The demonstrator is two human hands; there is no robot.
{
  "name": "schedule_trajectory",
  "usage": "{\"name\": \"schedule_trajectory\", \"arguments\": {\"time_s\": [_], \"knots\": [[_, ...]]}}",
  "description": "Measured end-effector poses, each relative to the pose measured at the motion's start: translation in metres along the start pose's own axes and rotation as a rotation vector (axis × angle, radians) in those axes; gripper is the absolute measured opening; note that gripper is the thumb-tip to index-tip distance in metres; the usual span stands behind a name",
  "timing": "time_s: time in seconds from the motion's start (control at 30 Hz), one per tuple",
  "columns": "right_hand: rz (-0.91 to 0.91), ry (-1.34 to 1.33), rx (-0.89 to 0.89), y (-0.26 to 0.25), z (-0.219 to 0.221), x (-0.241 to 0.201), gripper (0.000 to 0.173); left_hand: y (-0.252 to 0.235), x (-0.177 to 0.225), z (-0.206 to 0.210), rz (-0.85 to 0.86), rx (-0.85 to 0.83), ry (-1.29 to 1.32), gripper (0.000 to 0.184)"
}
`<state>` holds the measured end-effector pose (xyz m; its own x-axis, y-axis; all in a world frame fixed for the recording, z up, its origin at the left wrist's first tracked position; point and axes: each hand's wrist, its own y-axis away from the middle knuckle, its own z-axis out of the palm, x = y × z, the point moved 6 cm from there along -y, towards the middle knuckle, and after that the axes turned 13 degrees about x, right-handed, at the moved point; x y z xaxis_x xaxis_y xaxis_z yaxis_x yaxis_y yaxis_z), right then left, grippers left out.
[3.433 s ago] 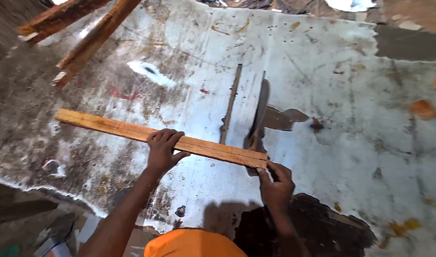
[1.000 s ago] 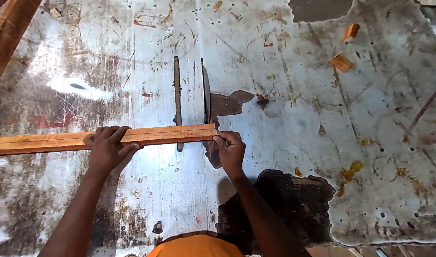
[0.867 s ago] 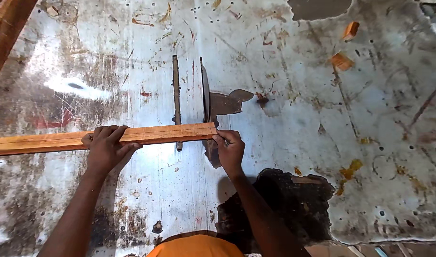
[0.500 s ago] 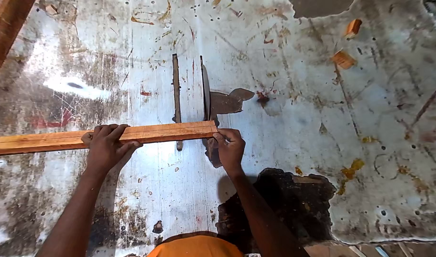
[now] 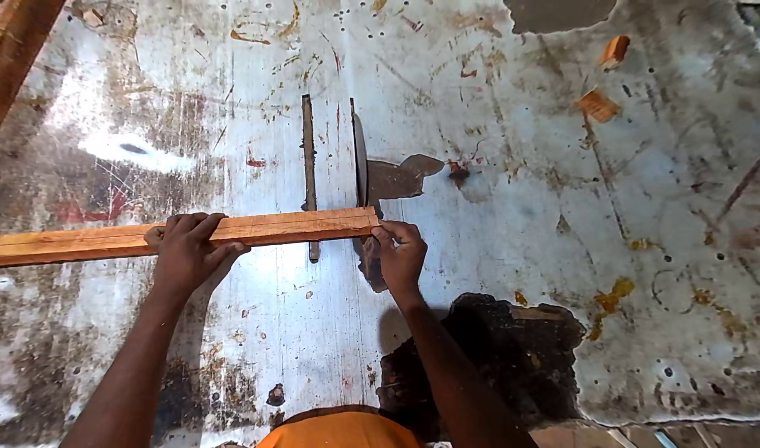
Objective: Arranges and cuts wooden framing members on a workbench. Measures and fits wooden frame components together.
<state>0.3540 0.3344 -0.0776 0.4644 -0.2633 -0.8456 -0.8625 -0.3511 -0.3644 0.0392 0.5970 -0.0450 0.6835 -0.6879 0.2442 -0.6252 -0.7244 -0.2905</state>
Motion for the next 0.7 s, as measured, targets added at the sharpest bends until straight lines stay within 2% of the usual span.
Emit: {"name": "schedule_trajectory", "arguments": {"time_s": [0.7], "knots": [[0.012, 0.109, 0.035, -0.0056, 0.0072, -0.0007, 0.016, -0.0082, -0.0018, 0.0019, -0.031, -0.028, -0.005, 0.08]]}}
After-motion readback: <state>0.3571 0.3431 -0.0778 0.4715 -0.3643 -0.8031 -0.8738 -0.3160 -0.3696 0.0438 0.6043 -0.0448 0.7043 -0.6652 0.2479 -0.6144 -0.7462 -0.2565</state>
